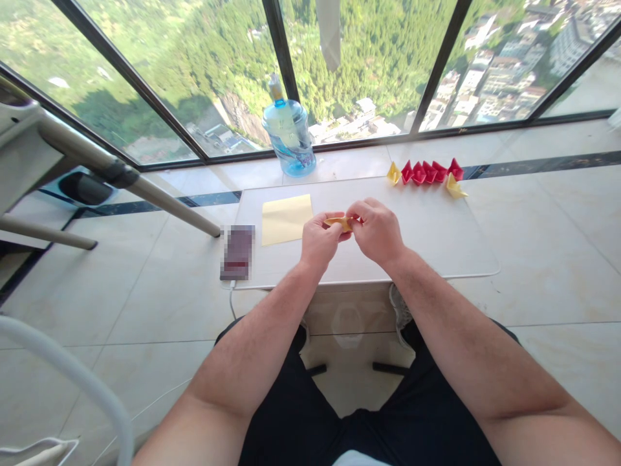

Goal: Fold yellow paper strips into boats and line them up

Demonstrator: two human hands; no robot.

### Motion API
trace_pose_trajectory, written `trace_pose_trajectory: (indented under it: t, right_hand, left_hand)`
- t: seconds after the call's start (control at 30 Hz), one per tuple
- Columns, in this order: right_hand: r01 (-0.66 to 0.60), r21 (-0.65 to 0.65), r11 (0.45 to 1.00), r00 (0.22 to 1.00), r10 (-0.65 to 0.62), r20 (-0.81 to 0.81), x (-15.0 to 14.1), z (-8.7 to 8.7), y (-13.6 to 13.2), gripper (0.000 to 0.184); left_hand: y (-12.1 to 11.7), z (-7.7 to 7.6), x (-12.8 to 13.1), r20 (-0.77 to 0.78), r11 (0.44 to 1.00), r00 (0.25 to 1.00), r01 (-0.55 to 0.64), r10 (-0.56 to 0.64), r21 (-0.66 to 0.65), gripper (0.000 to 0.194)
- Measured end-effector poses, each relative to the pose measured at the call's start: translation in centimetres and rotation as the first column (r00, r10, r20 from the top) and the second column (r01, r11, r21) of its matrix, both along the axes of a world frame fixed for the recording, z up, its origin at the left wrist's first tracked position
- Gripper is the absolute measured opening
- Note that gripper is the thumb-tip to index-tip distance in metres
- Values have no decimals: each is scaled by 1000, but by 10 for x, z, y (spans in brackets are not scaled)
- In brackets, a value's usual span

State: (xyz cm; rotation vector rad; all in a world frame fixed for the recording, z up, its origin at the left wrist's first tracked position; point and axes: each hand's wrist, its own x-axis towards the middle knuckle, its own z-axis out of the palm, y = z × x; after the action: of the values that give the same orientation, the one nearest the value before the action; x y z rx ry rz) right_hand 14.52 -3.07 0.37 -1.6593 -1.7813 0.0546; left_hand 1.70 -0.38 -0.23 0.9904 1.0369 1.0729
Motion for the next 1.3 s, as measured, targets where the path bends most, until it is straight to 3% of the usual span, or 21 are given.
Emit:
trace_pose_trajectory:
  t: [0.23, 0.37, 0.67, 0.8, 1.0, 1.3]
  right_hand:
    - [-92, 68, 993, 966, 73, 249, -2, 2, -4, 21]
    - [-126, 20, 992, 938, 112, 327, -6, 2, -6, 25]
    - [-72, -136, 988, 936, 114, 333, -7, 5, -4, 34]
    - [-72, -144, 987, 943, 115, 313, -9, 3, -4, 32]
    - [-12, -130, 991, 973, 42, 228, -12, 0, -4, 32]
    - [6, -148, 989, 956, 38, 291, -18, -4, -8, 22]
  left_hand:
    - [3, -5, -1, -20, 1000, 1000, -22, 22, -4, 31]
    - [5, -9, -2, -40, 999, 999, -28, 29, 24, 39]
    - [1, -10, 2, -48, 999, 998, 38, -37, 17, 44]
    - [-1, -8, 3, -38, 999, 999, 24, -26, -43, 45]
    - [-2, -2, 3, 172, 981, 984, 70, -39, -179, 37]
    - [0, 1, 1, 184, 978, 982, 3, 37, -210, 37]
